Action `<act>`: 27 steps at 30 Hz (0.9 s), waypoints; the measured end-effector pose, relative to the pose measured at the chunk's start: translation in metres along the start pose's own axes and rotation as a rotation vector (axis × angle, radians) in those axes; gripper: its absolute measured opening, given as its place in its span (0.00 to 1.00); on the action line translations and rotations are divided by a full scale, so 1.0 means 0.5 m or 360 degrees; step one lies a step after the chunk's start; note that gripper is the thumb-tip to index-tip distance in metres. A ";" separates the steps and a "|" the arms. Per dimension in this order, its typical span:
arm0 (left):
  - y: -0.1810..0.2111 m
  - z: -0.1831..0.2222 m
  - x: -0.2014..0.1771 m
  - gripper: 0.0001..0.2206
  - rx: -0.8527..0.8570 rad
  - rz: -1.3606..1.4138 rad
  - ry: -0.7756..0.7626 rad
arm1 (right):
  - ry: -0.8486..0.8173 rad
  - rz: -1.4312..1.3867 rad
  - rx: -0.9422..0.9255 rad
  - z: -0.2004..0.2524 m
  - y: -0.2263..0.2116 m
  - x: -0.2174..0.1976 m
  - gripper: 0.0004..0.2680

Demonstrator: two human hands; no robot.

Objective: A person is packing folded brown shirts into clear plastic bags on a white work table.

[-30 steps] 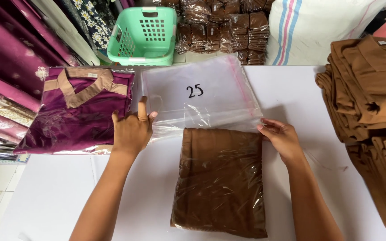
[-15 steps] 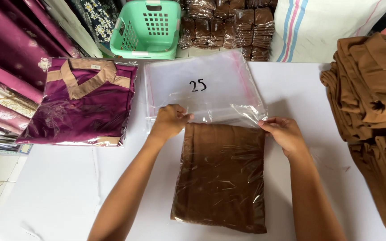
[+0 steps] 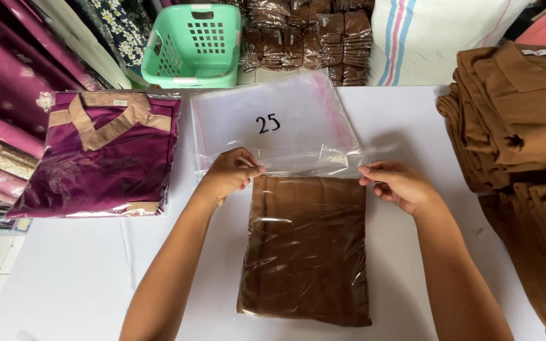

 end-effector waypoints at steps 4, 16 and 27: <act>0.006 0.003 0.001 0.10 -0.0150 0.0046 -0.0131 | -0.0038 -0.0034 0.0091 -0.030 0.016 -0.010 0.10; 0.026 0.018 0.008 0.07 -0.0372 0.0464 -0.0212 | -0.0147 -0.0262 0.0438 -0.136 0.081 -0.038 0.28; 0.001 -0.012 0.018 0.13 -0.0390 0.0590 -0.0107 | -0.0166 -0.0164 0.0487 -0.145 0.061 -0.023 0.14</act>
Point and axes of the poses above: each hand's wrist, its own z-axis away from the middle knuckle, its own x-axis out of the palm, y = z × x, the point moved 7 cm from there along -z, towards the middle knuckle, and after that the axes turned 14 degrees about x, right-handed, at the moved point
